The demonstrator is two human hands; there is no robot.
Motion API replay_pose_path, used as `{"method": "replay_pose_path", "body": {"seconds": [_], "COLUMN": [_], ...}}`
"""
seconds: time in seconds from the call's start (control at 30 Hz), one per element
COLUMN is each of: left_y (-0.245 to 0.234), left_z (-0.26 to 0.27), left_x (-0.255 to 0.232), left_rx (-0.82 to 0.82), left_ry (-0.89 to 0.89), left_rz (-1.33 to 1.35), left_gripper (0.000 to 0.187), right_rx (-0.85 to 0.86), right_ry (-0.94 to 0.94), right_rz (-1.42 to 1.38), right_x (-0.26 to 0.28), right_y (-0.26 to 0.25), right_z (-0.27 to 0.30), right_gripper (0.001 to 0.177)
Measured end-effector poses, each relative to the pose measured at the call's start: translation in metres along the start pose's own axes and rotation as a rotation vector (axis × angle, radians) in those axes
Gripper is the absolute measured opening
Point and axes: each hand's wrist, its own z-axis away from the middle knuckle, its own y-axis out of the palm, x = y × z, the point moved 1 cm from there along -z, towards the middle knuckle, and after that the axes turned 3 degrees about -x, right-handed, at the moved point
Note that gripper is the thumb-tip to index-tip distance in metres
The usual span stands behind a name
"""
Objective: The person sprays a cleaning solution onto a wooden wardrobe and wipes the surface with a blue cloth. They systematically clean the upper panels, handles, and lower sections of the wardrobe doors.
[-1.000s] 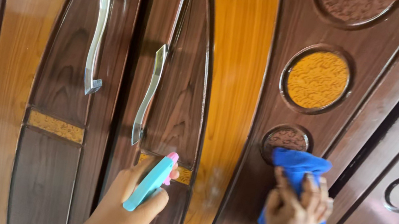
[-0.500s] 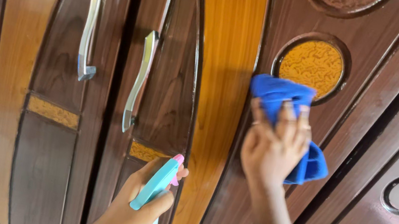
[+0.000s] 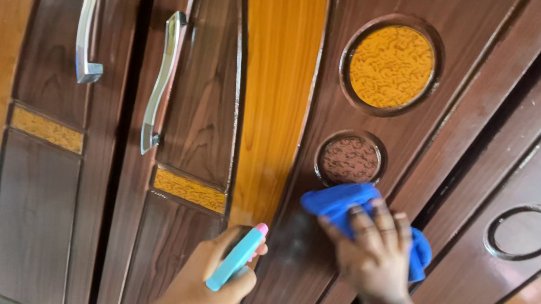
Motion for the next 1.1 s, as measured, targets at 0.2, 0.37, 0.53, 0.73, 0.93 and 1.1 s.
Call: {"method": "replay_pose_path", "body": {"seconds": [0.2, 0.37, 0.53, 0.73, 0.93, 1.1], "left_y": [0.036, 0.080, 0.109, 0.124, 0.115, 0.102], "left_z": [0.004, -0.005, -0.021, -0.027, -0.026, -0.023], "left_x": [0.005, -0.003, -0.021, -0.027, -0.006, 0.012], "left_rx": [0.075, 0.114, 0.105, 0.071, 0.088, 0.053], "left_ry": [0.144, 0.308, 0.265, 0.297, 0.118, 0.161], "left_rz": [0.060, 0.029, -0.044, 0.003, -0.117, 0.013], "left_gripper": [0.050, 0.052, 0.038, 0.037, 0.034, 0.040], "right_rx": [-0.055, -0.068, -0.085, -0.192, -0.099, -0.064], "right_ry": [0.091, 0.188, 0.188, 0.270, 0.507, 0.683], "right_rz": [0.119, 0.016, -0.028, -0.173, 0.029, 0.037], "right_x": [-0.071, -0.105, -0.102, -0.088, -0.020, 0.035], "right_y": [-0.003, -0.007, -0.008, 0.000, 0.016, 0.029], "right_z": [-0.020, -0.051, -0.051, -0.047, 0.002, 0.055], "right_gripper": [0.026, 0.037, 0.038, 0.041, 0.040, 0.039]}}
